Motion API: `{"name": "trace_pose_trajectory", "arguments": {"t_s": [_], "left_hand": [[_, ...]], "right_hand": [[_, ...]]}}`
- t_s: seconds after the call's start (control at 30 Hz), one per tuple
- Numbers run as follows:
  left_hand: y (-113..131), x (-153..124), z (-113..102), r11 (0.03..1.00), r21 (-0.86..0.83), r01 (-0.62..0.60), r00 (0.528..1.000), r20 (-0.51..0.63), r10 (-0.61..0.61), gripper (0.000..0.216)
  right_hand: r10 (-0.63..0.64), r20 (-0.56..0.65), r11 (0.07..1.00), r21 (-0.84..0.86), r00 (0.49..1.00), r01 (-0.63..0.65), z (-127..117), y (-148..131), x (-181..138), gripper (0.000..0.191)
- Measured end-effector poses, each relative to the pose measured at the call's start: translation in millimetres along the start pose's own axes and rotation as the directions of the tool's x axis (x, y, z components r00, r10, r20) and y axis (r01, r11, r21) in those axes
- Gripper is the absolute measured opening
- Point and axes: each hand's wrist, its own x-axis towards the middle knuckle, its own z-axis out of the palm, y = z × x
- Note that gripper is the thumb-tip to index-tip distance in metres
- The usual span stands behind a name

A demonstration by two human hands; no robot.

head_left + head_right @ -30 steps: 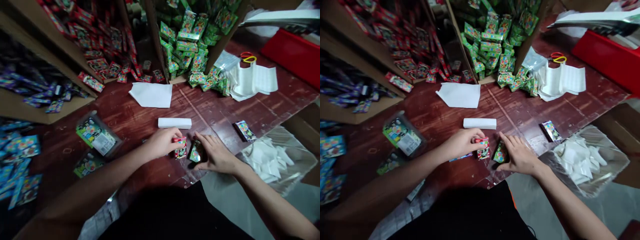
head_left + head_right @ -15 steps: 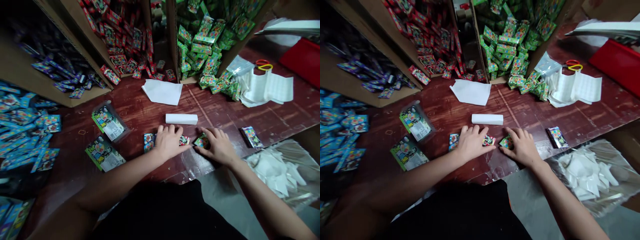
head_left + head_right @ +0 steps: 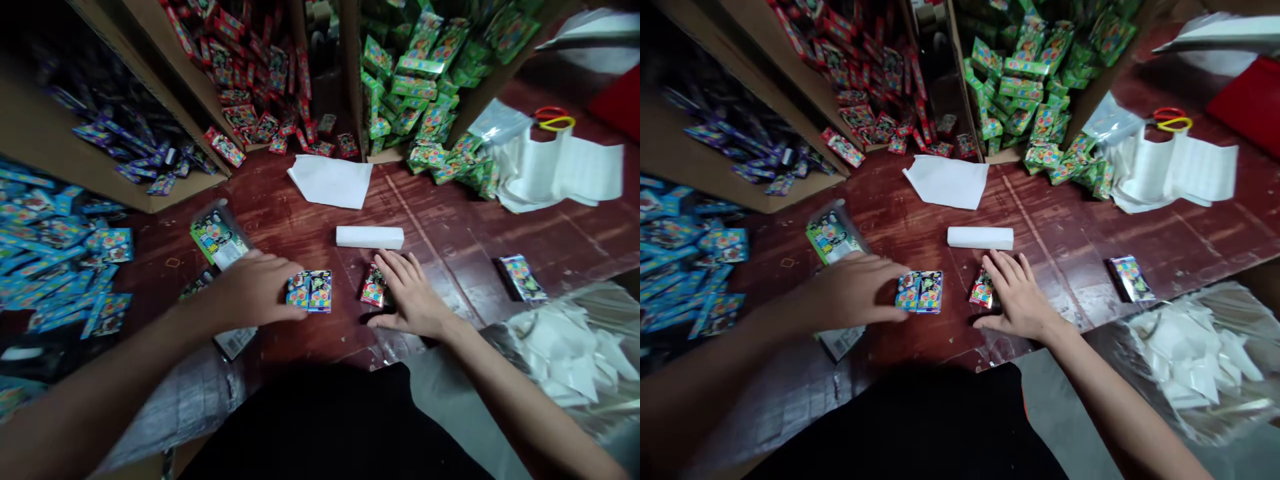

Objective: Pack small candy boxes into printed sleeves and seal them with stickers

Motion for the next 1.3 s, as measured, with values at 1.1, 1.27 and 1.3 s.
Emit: {"name": "trace_pose_trajectory", "arguments": {"t_s": [1.1,1.27,1.3], "left_hand": [[-6,-104,116,0.92,-0.347,0.183,0.916,-0.28,-0.288,0.09],[-7,-90,114,0.937,-0.323,0.136,0.936,-0.267,-0.228,0.093],[-8,-88,113,0.939,-0.319,0.125,0.941,-0.263,-0.214,0.094]], "right_hand": [[-0.528,0.169,0.839,0.254,0.832,0.481,37,-87,94,0.094],[-0.506,0.111,0.844,0.271,0.855,0.464,42,-89,95,0.125],[-0.502,0.108,0.845,0.272,0.858,0.46,42,-89,95,0.128]]}}
